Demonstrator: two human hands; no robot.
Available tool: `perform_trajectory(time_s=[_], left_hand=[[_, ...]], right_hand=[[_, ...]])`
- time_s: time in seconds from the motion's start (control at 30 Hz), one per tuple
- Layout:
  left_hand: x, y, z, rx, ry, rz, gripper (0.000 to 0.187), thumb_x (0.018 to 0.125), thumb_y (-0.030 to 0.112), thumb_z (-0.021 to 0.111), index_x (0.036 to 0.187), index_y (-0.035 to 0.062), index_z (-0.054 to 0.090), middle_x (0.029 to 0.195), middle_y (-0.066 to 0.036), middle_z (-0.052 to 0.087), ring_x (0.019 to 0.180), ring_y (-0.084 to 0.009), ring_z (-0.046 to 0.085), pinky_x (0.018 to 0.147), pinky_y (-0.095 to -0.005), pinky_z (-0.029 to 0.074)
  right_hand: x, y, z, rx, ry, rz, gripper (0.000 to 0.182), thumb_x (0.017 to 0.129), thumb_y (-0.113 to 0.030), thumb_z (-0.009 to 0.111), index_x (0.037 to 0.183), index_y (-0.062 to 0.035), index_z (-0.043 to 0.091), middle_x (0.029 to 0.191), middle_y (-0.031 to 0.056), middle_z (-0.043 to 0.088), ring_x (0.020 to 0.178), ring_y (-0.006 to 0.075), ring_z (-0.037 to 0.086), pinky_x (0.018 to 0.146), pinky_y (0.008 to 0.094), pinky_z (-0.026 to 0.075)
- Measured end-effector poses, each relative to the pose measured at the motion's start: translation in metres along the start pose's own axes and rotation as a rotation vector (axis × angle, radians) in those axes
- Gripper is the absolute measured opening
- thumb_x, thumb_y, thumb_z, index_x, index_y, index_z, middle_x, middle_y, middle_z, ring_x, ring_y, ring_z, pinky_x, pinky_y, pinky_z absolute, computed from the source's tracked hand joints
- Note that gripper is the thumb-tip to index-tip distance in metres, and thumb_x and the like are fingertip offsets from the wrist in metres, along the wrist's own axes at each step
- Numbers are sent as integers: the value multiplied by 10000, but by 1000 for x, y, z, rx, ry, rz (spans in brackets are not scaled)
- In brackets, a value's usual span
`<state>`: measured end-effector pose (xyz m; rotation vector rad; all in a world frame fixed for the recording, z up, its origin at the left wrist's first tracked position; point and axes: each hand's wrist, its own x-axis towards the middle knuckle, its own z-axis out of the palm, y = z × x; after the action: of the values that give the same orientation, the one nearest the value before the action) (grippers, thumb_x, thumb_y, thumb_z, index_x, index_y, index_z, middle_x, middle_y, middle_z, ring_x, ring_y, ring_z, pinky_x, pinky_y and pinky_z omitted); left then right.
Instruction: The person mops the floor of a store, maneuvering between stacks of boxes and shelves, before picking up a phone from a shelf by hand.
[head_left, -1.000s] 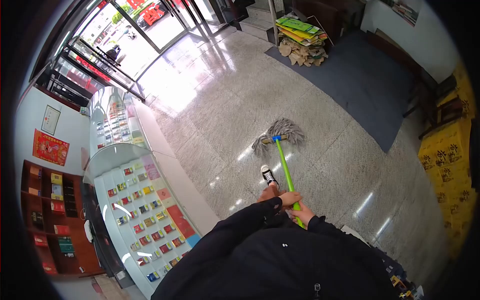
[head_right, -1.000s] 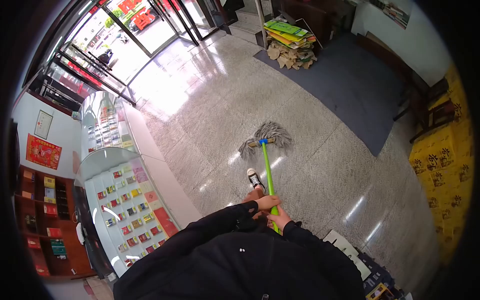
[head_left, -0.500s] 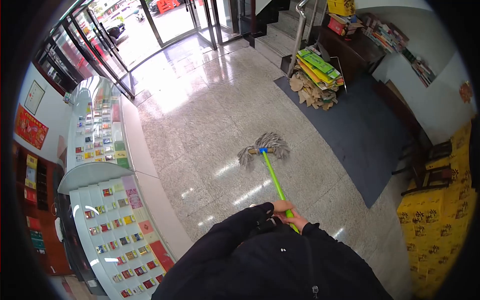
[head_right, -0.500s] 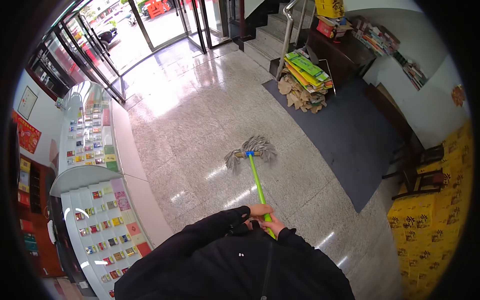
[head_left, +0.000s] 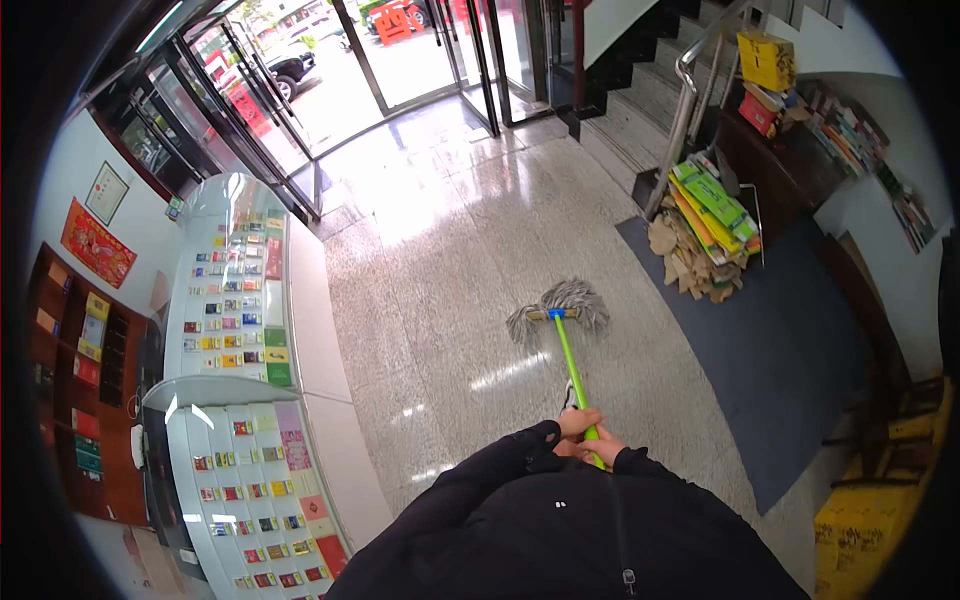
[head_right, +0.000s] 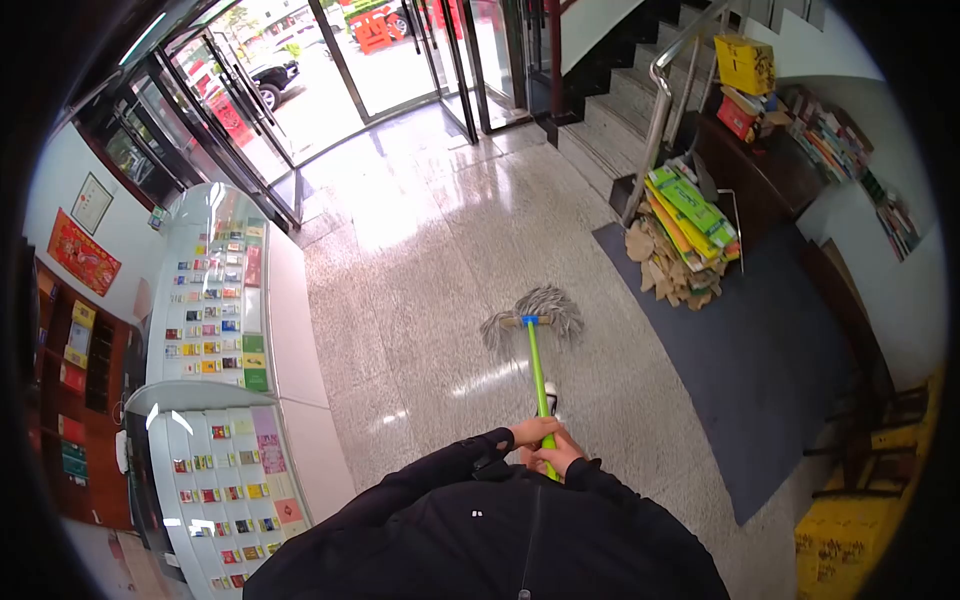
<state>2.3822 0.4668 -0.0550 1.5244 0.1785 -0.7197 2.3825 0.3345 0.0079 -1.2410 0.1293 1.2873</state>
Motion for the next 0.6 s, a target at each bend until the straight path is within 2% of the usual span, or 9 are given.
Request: perform_trajectory(time_s=[0.07,0.17,0.2,0.23,0.33,0.37,0.43,0.6], left_hand=[[13,53,-46,57,11,-140,293,849,351,395,954,98,500,756,-61,523,687,-158,527,540,-305,441],[71,70,-102,-14,25,-213,312,851,364,398,979,97,495,758,-69,521,655,-156,525,493,-312,441],[95,65,-114,-260,12,-256,287,871,315,372,1004,88,485,826,-86,513,713,-192,541,570,-314,462],[113,56,-135,-267,22,-263,287,871,315,372,1004,88,485,826,-86,513,713,-192,541,570,-314,462],[133,61,-176,596,26,203,261,892,219,319,1043,72,473,972,-75,476,879,-270,524,770,-310,425],[134,66,-181,579,35,194,261,892,219,319,1043,72,473,972,-75,476,879,-270,524,770,-310,425],[143,89,-204,222,120,14,267,892,255,331,1010,69,482,945,-72,484,846,-265,530,754,-322,425],[181,113,-274,166,118,32,268,879,321,383,931,78,484,826,-81,504,768,-242,543,653,-330,444]], right_hand=[[44,-45,-19,108,-146,133,441,761,38,485,1147,-99,322,789,81,526,509,122,490,431,225,406],[89,-114,-26,76,-113,140,445,762,30,487,1155,-92,316,739,91,521,478,142,487,415,235,408],[93,-143,-22,55,-59,190,447,761,34,481,1158,-93,318,701,89,502,483,160,491,423,250,416],[108,-157,-25,53,-70,200,447,761,34,481,1158,-93,318,701,89,502,483,160,491,423,250,416],[141,-186,-31,35,-67,212,472,752,56,486,1147,-132,308,677,50,452,473,124,447,409,231,384],[150,-196,-33,14,-89,215,500,749,53,493,1167,-139,297,694,49,459,476,123,451,411,232,387],[175,-229,-34,-34,-134,199,556,742,48,507,1206,-154,275,728,48,475,482,122,461,415,235,392],[229,-287,-33,-90,-128,187,528,756,27,492,1215,-135,287,755,50,495,475,107,446,421,221,383]])
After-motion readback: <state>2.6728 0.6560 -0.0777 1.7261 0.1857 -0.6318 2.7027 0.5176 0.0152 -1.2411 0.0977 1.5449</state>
